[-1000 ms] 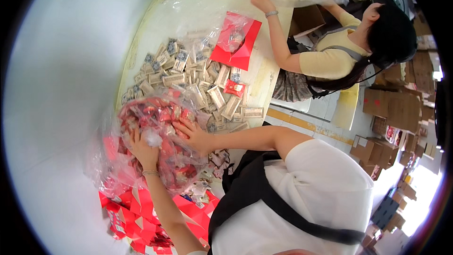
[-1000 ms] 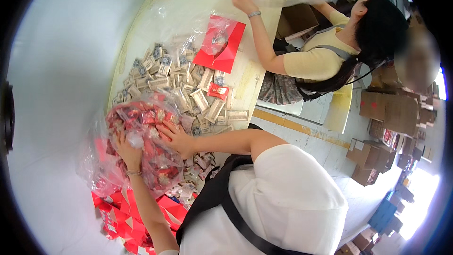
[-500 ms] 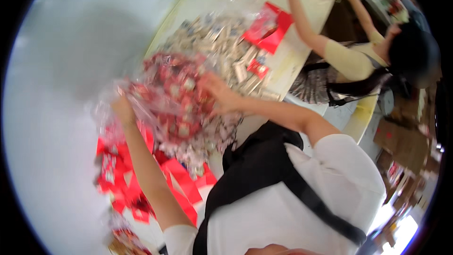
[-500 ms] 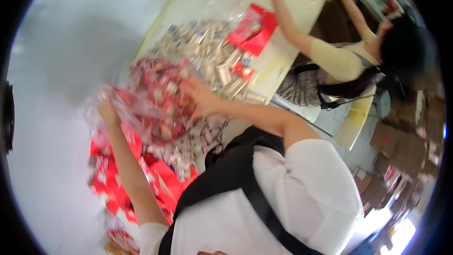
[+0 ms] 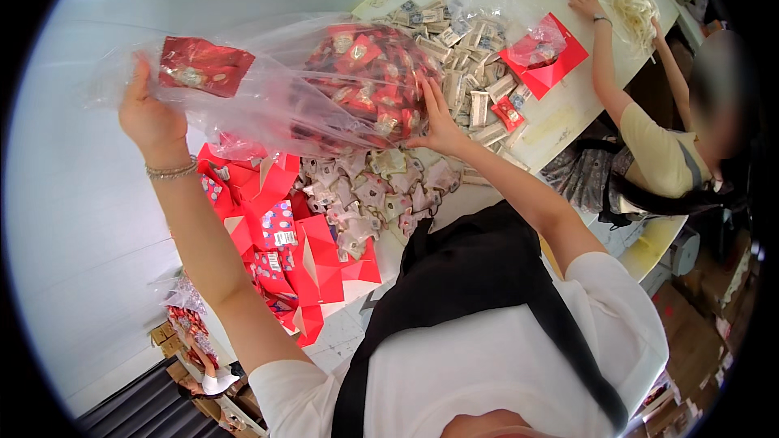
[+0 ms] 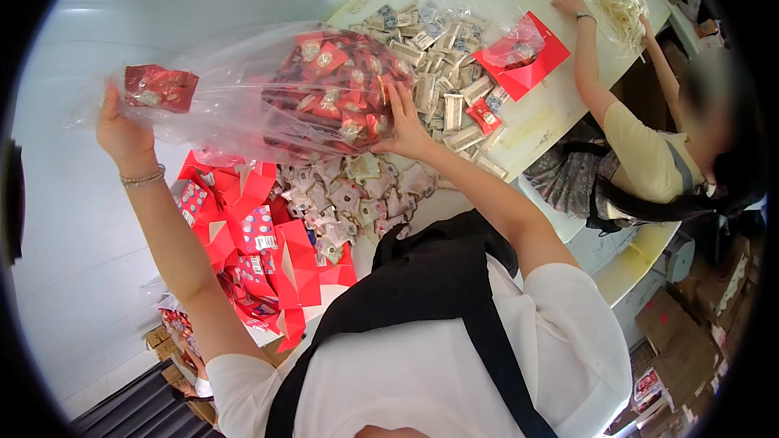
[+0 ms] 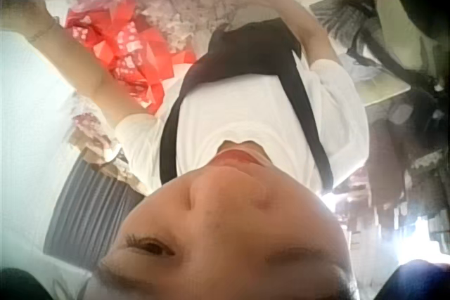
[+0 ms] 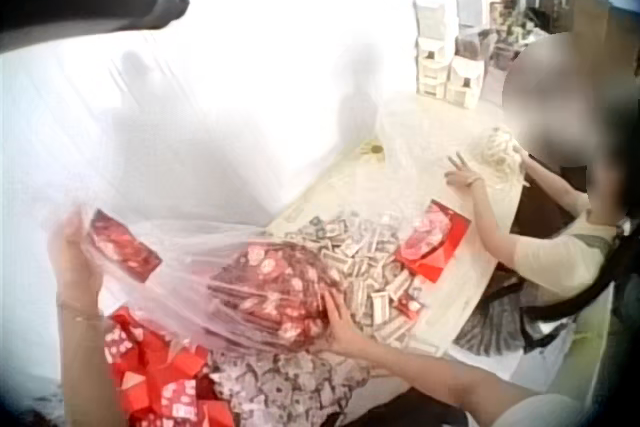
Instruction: The person folds red paper into envelopes and inserts small wrapped items. They work at a table with a coworker, handling stacks of red paper and plastic-wrapped contents, then placing the finished envelopes into a pile.
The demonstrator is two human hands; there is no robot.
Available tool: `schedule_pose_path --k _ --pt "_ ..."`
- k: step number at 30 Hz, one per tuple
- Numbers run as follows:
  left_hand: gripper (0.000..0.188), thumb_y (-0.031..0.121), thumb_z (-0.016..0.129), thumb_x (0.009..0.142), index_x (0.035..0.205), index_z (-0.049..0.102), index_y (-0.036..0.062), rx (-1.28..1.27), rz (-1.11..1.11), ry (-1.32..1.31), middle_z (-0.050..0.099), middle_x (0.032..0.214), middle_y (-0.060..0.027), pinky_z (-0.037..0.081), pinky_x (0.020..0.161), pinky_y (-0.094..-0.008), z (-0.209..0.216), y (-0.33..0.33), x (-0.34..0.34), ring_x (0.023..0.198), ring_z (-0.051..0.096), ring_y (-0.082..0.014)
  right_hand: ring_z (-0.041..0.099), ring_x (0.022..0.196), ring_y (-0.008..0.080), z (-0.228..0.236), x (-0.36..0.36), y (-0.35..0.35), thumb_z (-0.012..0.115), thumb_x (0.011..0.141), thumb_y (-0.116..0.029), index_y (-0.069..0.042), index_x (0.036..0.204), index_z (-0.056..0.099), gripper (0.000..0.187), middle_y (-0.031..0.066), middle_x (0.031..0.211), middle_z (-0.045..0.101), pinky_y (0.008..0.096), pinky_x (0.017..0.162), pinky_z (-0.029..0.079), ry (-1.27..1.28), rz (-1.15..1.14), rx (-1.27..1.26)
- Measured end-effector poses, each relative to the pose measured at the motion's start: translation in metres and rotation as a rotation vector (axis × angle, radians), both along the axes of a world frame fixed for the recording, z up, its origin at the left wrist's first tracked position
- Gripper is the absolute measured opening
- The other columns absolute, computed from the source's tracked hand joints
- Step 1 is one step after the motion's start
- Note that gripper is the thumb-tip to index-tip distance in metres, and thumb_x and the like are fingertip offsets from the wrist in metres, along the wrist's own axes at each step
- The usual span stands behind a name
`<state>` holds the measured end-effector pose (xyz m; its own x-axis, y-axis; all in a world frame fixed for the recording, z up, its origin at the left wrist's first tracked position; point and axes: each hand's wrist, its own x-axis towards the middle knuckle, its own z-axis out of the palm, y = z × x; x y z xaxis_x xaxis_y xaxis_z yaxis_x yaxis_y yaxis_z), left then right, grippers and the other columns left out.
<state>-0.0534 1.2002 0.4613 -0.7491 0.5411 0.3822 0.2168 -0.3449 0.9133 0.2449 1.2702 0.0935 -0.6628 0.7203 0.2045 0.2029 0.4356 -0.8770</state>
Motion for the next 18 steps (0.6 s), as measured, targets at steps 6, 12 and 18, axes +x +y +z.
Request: schedule_pose_path --k 6,12,18 --pt "0.029 0.019 0.055 0.093 0.109 0.060 -0.0052 -0.010 -0.153 0.003 0.062 0.106 -0.0116 0.048 0.088 -0.0368 0.047 -0.011 0.018 0.097 0.061 -0.0230 0.006 0.141 0.0426 0.020 0.008 0.023 0.090 0.052 -0.034 -0.007 0.149 0.004 0.133 0.0237 0.152 0.005 0.0482 0.113 0.018 -0.038 -0.027 0.046" --pt "0.039 0.026 0.054 0.096 0.124 0.057 0.0000 -0.599 -0.045 0.568 0.058 0.124 -0.0110 0.047 0.089 -0.0349 -0.109 0.061 -0.004 0.106 0.057 -0.0194 0.000 0.140 0.0484 -0.030 -0.031 0.058 0.085 0.050 -0.056 -0.021 0.151 0.006 0.133 0.0255 0.153 0.002 0.0585 0.111 0.016 -0.115 0.055 0.022" --pt "0.064 0.031 0.071 0.075 0.133 0.050 0.0150 -0.996 -0.217 1.011 0.041 0.143 -0.0106 0.026 0.107 -0.0549 -0.276 0.084 0.037 0.132 0.036 -0.0308 0.001 0.138 0.0525 -0.016 -0.044 0.060 0.088 0.046 -0.049 -0.034 0.150 0.009 0.131 0.0204 0.155 -0.005 0.0640 0.104 0.026 -0.320 0.119 -0.099"
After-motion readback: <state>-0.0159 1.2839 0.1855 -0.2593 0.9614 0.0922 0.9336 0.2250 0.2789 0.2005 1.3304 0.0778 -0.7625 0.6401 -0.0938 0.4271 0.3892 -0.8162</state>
